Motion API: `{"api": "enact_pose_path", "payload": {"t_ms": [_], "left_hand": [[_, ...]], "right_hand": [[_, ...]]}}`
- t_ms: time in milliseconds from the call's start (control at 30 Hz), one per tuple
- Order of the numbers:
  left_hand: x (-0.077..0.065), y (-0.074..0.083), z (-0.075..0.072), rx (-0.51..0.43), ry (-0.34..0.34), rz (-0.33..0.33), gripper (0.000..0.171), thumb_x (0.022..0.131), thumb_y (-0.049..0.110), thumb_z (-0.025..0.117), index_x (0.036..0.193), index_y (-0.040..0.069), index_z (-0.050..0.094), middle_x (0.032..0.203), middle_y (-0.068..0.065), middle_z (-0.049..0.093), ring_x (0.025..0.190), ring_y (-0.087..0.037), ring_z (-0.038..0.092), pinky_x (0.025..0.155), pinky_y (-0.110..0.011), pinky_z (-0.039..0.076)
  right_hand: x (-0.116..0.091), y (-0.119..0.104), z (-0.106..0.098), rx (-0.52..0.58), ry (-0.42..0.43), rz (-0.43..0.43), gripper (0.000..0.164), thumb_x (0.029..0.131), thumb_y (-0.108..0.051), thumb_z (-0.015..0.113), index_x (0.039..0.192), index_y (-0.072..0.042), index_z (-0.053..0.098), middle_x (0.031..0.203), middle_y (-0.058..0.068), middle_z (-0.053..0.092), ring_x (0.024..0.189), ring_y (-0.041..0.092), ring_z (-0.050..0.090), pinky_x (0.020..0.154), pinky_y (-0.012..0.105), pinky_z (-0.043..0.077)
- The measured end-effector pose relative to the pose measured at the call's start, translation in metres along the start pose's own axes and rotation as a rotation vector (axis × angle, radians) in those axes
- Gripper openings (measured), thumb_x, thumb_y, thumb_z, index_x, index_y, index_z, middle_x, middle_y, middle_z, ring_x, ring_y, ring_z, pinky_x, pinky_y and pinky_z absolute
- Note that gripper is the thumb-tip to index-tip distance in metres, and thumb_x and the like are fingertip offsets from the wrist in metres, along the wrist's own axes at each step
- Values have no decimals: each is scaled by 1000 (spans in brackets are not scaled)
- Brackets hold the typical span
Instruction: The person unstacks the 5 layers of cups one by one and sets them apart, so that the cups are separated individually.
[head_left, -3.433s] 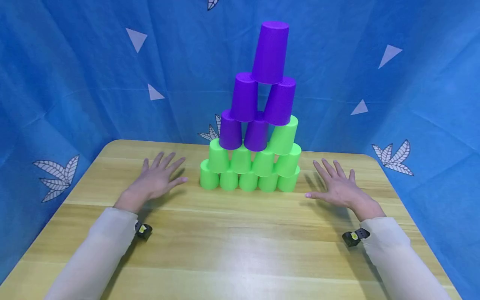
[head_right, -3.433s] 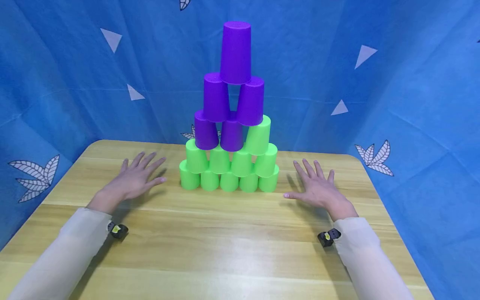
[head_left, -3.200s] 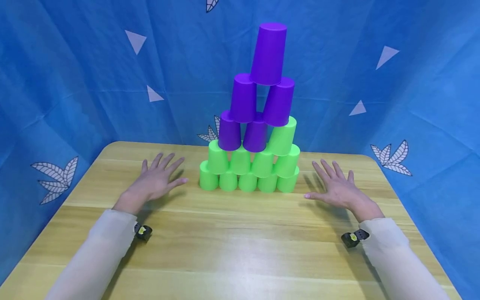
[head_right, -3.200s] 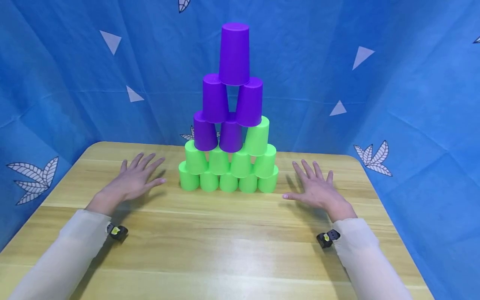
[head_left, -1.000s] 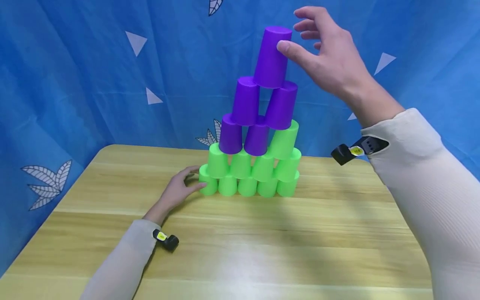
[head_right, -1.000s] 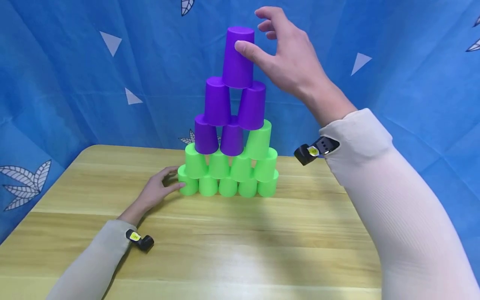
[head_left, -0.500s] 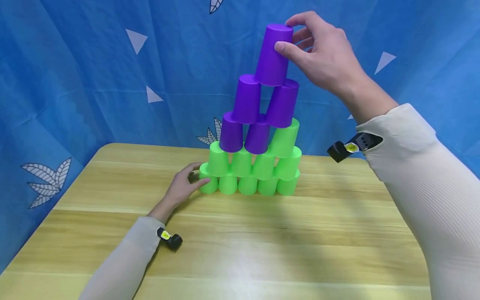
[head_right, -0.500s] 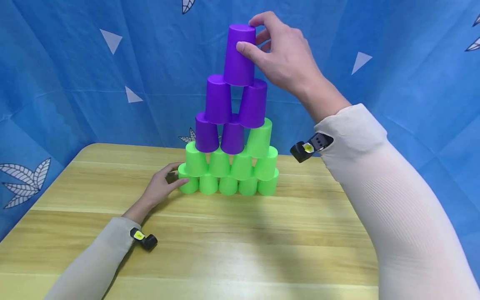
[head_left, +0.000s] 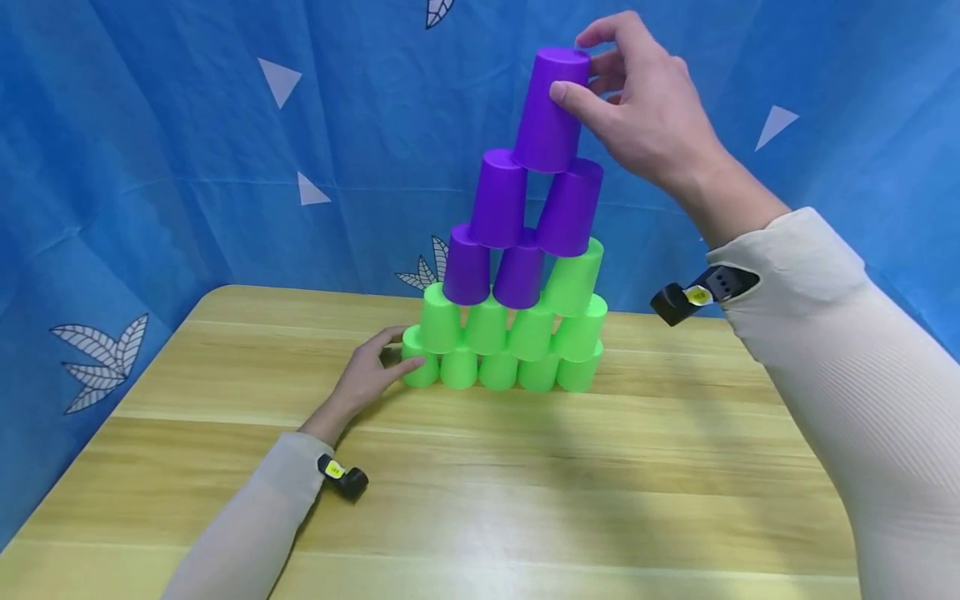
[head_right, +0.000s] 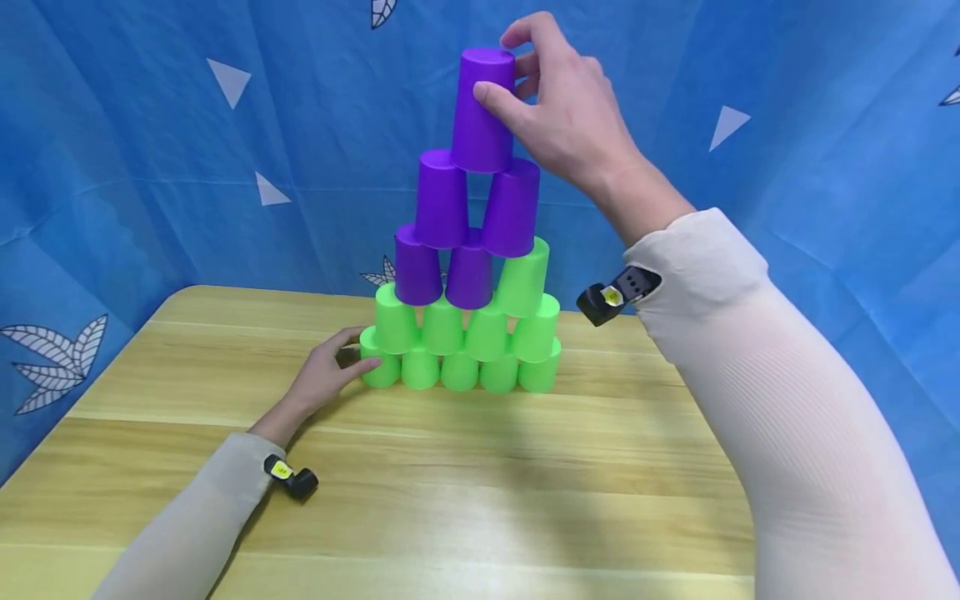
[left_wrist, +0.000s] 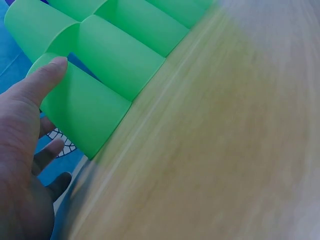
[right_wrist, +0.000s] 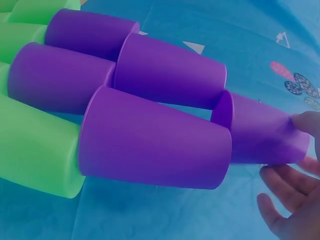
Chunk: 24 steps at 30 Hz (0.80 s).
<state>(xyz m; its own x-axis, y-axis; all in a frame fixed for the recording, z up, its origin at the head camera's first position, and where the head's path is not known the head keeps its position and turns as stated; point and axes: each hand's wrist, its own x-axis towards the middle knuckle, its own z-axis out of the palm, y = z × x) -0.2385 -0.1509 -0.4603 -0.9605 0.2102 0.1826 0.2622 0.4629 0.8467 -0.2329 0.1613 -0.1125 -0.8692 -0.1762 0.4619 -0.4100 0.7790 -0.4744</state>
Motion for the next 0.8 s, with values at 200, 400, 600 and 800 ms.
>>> {"api": "enact_pose_path", "payload": {"t_ms": [200,400,600,800], "left_hand": [[0,0,2,4,9,18,72,83,55,72,139,15,52,137,-9,55,131,-32,45,112,-58,31],[2,2,3,-23,43,85,68,86,46,74,140,12,50,134,-10,55,125,-30,49,108,-52,39],[1,5,1,-37,82,139,62,87,38,74,139,13,52,135,-9,56,122,-29,52,104,-51,45],[-1,4,0,-22,76,138,58,88,39,73,137,14,55,135,-5,56,120,-28,53,101,-51,47]], "right_hand": [[-4,-2,-4,49,75,-60,55,97,-38,57,149,-30,40,142,0,51,122,16,55,104,28,46],[-11,1,-13,79,166,-83,55,96,-33,62,147,-22,45,139,1,54,120,15,57,104,24,44],[-18,7,-20,147,241,-117,52,93,-29,67,141,-16,52,136,0,56,116,13,60,103,23,44],[-23,9,-25,236,285,-111,50,91,-23,70,137,-13,53,132,3,58,115,13,60,104,22,44]]}}
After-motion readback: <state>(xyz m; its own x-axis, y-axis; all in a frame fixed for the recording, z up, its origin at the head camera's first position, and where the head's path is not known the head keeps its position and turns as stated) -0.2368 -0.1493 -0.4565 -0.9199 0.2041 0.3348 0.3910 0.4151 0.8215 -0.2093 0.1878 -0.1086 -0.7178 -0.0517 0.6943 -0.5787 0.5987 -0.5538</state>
